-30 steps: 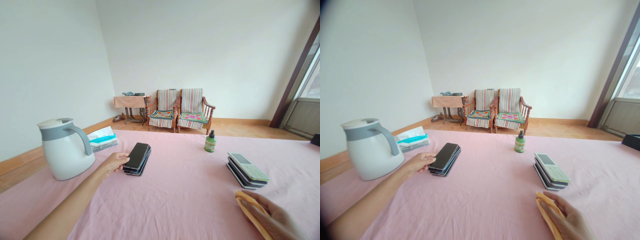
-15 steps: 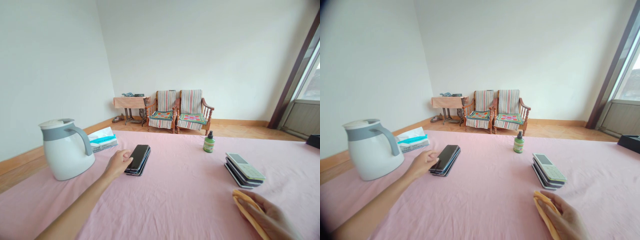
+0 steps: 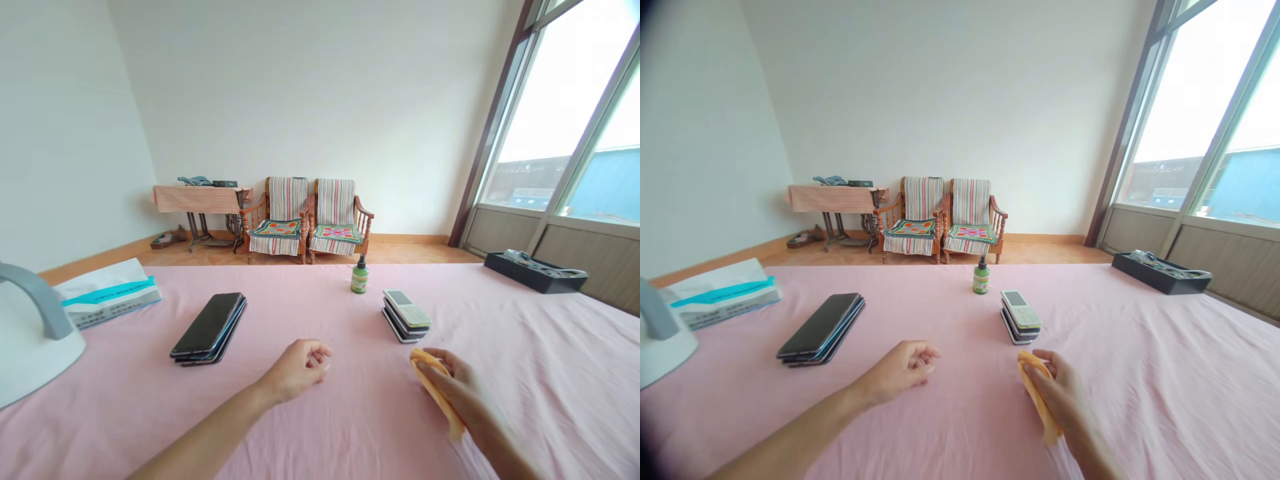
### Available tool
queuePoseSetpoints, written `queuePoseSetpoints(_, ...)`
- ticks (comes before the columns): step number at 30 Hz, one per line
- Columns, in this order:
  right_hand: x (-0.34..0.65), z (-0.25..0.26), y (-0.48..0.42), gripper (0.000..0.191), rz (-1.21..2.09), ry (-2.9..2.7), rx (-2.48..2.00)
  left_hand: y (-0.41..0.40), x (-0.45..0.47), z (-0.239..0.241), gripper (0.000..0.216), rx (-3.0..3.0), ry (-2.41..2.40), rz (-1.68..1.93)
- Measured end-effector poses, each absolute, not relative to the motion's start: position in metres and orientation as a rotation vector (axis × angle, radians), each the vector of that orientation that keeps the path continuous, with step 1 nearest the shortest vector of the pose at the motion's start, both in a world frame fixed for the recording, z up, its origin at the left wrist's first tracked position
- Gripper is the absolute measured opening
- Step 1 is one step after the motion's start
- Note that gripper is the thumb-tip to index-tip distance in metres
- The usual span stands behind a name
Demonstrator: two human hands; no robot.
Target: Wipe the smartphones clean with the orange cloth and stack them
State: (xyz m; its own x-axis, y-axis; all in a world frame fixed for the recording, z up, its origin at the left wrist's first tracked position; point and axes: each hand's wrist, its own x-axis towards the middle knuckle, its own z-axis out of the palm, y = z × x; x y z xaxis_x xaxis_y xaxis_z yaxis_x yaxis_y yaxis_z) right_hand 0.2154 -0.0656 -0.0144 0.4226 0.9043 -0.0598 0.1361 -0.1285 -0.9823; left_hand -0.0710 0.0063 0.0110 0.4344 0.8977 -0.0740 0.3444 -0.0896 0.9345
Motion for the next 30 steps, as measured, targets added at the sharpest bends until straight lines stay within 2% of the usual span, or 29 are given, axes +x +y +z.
queuePoseSetpoints(5,0.24,0.003,-0.046,0.051,0.933,-0.878,-1.556,0.014,-0.017,0.009,0.015,1.533,0.964,0.602)
queuePoseSetpoints(10,0.24,0.007,-0.021,0.037,1.078,-0.994,-1.488,0.026,0.041,0.006,0.026,1.405,0.926,0.625)
queuePoseSetpoints(15,0.24,-0.003,-0.015,0.042,1.095,-1.069,-1.429,0.038,0.077,0.008,0.028,1.368,0.949,0.729)
queuePoseSetpoints(20,0.238,-0.017,-0.016,0.05,0.956,-1.1,-1.435,0.056,0.104,0.013,0.029,1.379,0.993,0.795)
queuePoseSetpoints(27,0.231,-0.024,-0.015,0.044,0.726,-1.134,-1.492,0.059,0.123,0.011,0.029,1.315,1.021,0.835)
queuePoseSetpoints(30,0.227,-0.02,-0.017,0.049,0.587,-1.215,-1.534,0.059,0.123,0.014,0.029,1.289,1.076,0.827)
